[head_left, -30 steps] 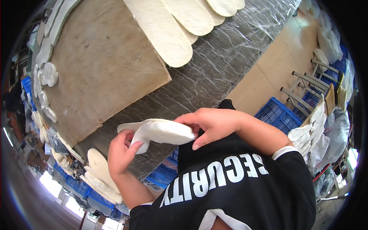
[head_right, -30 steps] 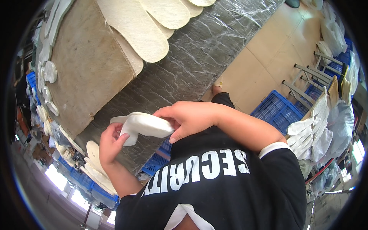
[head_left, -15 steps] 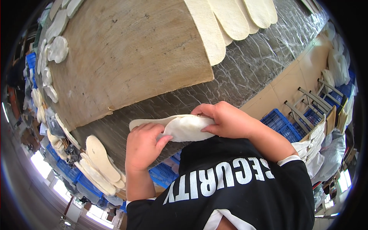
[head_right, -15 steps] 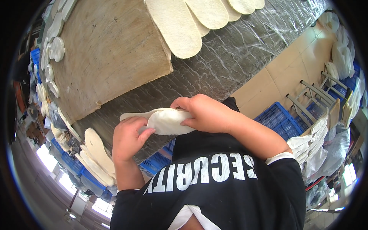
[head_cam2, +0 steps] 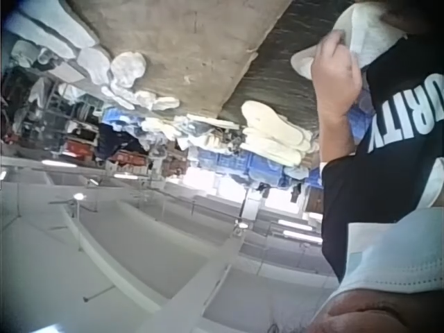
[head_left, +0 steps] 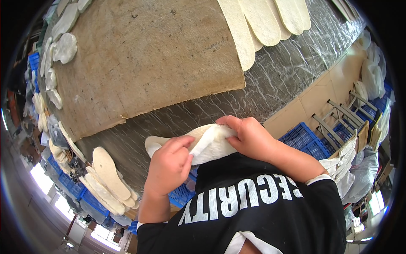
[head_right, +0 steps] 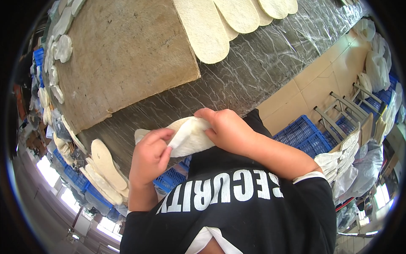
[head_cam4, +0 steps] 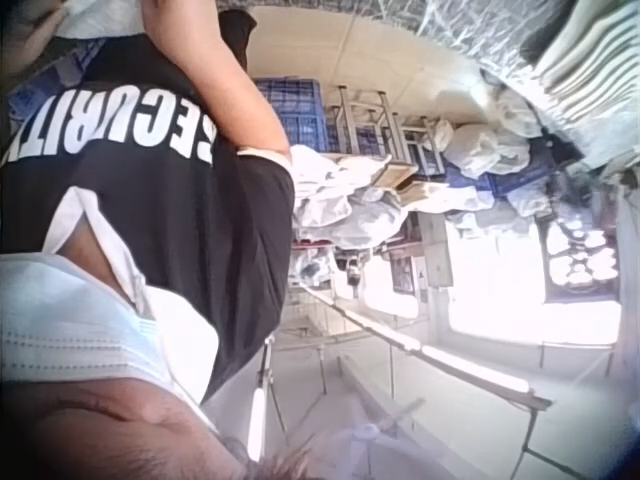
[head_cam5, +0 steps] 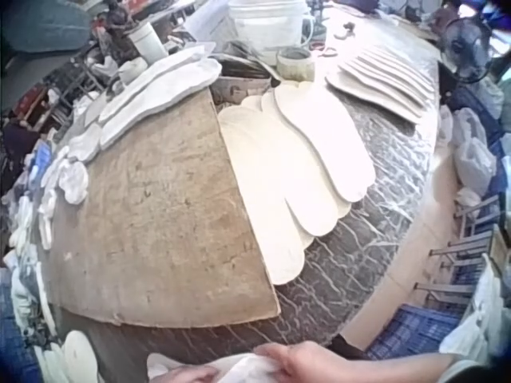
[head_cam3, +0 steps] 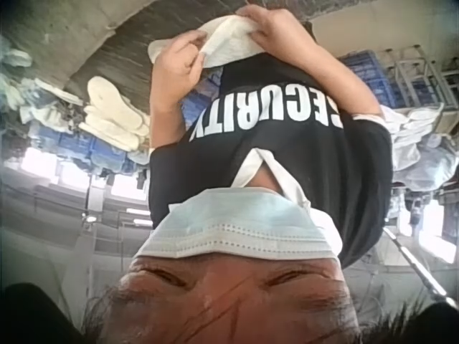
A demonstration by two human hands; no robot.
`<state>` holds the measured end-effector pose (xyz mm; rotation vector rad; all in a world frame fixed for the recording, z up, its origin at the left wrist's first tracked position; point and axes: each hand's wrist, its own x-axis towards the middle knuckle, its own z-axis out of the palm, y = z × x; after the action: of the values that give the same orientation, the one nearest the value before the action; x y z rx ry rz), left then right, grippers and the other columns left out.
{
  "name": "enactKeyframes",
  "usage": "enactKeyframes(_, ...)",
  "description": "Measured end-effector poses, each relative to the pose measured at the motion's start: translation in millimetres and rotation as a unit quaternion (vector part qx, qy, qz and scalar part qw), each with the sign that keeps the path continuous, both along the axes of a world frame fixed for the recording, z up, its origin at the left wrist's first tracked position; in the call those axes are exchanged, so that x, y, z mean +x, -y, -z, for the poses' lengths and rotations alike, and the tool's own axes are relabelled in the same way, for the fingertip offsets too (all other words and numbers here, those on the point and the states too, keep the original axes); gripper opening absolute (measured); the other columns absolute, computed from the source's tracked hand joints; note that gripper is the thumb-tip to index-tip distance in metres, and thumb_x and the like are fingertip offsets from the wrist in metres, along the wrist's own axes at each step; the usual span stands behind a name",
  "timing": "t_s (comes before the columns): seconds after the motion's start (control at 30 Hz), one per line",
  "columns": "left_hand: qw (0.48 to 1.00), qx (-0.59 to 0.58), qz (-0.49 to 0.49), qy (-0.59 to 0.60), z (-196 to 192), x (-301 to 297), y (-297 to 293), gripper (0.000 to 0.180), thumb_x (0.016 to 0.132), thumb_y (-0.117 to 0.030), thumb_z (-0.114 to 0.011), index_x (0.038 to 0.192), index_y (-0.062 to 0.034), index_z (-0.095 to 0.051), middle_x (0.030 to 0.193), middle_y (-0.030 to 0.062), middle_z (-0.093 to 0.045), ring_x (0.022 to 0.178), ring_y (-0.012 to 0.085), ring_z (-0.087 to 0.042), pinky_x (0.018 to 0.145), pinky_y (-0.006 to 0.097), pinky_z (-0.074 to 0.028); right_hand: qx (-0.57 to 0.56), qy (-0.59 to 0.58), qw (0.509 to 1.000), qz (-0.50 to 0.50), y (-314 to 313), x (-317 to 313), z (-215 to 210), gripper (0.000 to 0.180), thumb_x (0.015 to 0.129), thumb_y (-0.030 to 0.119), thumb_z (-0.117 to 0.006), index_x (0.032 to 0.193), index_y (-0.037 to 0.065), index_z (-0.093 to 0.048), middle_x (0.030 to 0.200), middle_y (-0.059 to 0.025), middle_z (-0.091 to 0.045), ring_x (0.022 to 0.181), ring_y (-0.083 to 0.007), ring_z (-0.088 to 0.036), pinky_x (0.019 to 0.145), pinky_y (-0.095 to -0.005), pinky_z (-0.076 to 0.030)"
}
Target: Manually aligning and pressing together layers of shoe insole components.
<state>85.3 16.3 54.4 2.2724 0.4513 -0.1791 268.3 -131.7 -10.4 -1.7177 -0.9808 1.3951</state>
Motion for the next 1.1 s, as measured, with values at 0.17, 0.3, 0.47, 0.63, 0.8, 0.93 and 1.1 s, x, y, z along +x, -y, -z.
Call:
enactKeyframes(0.17,0.980,-0.063,-0.190,0.018,8,-8,0,0.015,0.080,0.002,-0.067,0.072,0.0023,-0.055,0.099,0.0185,-0.064,0.080,0.0273,-0.064,0.069,0.036,-0.050,0.014,-0.046,0.999,-0.014,1,8,-1,0.040,0.076,-0.002,-0.062,0.115,0.005,-0.059,0.087,-0.0224,-0.067,0.084,-0.0392,-0.067,0.075,-0.0428,-0.054)
enactKeyframes(0.3,0.982,-0.063,-0.179,0.027,17,-13,0,0.015,0.080,-0.001,-0.069,0.074,0.0009,-0.056,0.099,0.0168,-0.065,0.087,0.0317,-0.063,0.073,0.039,-0.050,-0.006,-0.061,0.997,-0.054,2,17,-1,0.043,0.075,-0.008,-0.060,0.116,0.006,-0.059,0.097,-0.0166,-0.070,0.093,-0.0337,-0.069,0.079,-0.0369,-0.054)
enactKeyframes(0.47,0.979,0.001,-0.202,0.002,17,-4,11,0.018,0.078,-0.009,-0.075,0.081,-0.0017,-0.059,0.092,0.0150,-0.064,0.080,0.0303,-0.063,0.076,0.041,-0.051,-0.038,-0.033,0.997,-0.064,0,18,-4,0.048,0.075,-0.009,-0.059,0.120,0.007,-0.056,0.098,-0.0163,-0.070,0.092,-0.0346,-0.068,0.081,-0.0380,-0.054)
enactKeyframes(0.63,0.984,0.068,-0.143,-0.087,15,7,10,0.023,0.069,-0.011,-0.079,0.083,-0.0032,-0.063,0.085,0.0076,-0.064,0.071,0.0258,-0.060,0.064,0.036,-0.048,0.090,-0.009,0.995,-0.035,0,8,2,0.050,0.077,-0.006,-0.058,0.125,0.007,-0.052,0.103,-0.0225,-0.065,0.094,-0.0411,-0.065,0.083,-0.0438,-0.054)
enactKeyframes(0.8,0.995,0.056,-0.063,-0.047,16,16,12,0.016,0.064,-0.003,-0.073,0.075,-0.0032,-0.061,0.094,0.0100,-0.065,0.092,0.0305,-0.058,0.081,0.042,-0.045,0.084,0.007,0.996,-0.026,1,3,4,0.053,0.076,-0.007,-0.057,0.127,0.007,-0.052,0.106,-0.0224,-0.065,0.096,-0.0416,-0.064,0.084,-0.0439,-0.054)
enactKeyframes(0.93,0.998,0.063,0.016,-0.025,16,9,12,0.012,0.069,0.000,-0.068,0.077,-0.0016,-0.060,0.110,0.0157,-0.066,0.098,0.0344,-0.060,0.091,0.043,-0.044,0.075,-0.008,0.997,0.003,2,1,6,0.055,0.074,-0.009,-0.057,0.127,0.007,-0.052,0.103,-0.0226,-0.065,0.097,-0.0407,-0.064,0.083,-0.0436,-0.053)
enactKeyframes(1.1,0.986,-0.077,-0.134,-0.060,19,5,5,0.009,0.077,0.005,-0.063,0.080,-0.0008,-0.057,0.108,0.0169,-0.067,0.093,0.0320,-0.064,0.086,0.040,-0.047,0.041,-0.028,0.999,-0.005,1,4,1,0.062,0.073,-0.011,-0.058,0.132,0.008,-0.049,0.105,-0.0208,-0.067,0.097,-0.0390,-0.065,0.084,-0.0420,-0.053)
